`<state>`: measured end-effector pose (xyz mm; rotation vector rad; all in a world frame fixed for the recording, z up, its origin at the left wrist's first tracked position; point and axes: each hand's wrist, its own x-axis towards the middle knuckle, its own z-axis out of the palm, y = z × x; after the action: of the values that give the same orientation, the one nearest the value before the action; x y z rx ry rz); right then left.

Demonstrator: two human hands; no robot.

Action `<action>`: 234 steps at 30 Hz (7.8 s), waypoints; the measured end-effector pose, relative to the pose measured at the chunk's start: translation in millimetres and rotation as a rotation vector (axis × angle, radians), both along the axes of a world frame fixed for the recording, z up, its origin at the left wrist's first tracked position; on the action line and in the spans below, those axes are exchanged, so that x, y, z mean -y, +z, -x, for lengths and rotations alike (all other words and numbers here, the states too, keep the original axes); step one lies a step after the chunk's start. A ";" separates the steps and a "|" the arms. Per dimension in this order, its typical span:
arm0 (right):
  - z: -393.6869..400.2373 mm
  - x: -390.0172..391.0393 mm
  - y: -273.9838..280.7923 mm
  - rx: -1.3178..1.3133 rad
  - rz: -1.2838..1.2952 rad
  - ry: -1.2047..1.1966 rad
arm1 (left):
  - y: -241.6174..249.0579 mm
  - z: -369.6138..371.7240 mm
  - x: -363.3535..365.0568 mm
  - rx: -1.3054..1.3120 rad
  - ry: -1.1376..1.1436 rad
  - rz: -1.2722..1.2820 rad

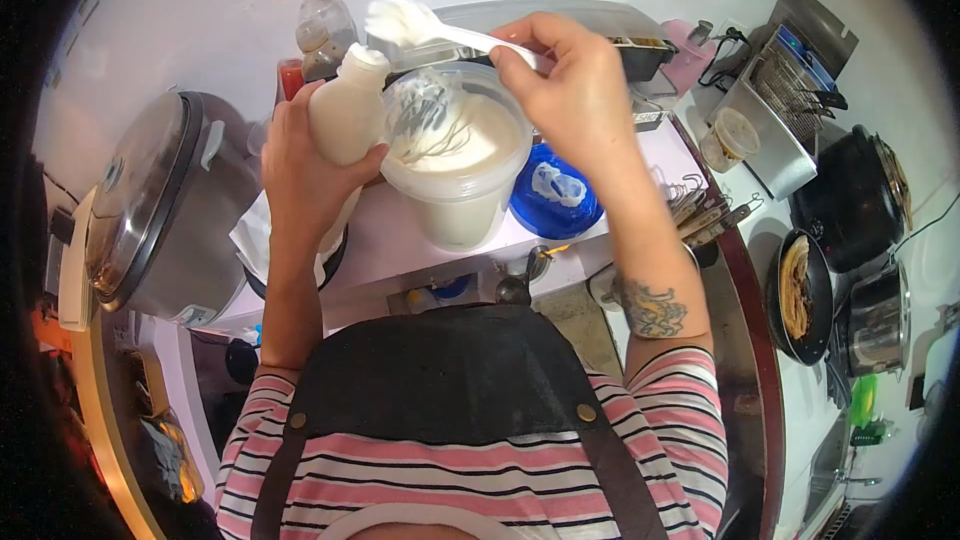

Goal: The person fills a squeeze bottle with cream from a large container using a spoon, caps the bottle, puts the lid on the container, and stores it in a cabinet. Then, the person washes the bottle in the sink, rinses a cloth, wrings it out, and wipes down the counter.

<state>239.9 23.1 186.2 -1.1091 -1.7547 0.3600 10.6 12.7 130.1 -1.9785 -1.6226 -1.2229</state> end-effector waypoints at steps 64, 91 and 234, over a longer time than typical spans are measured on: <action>-6.5 -19.1 5.0 -0.158 0.281 0.344 | 1.9 30.3 -4.5 0.342 -0.661 0.251; -0.2 -5.4 -1.1 0.009 0.122 0.133 | -13.5 29.0 -5.2 0.843 -0.978 0.440; 17.4 -12.0 -64.0 -0.383 0.207 0.183 | -125.7 8.0 16.0 0.774 -0.431 0.378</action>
<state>222.5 35.1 122.2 -0.9480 -1.5004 0.8265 2.5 -3.3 4.4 -2.3260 -1.9179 -2.1936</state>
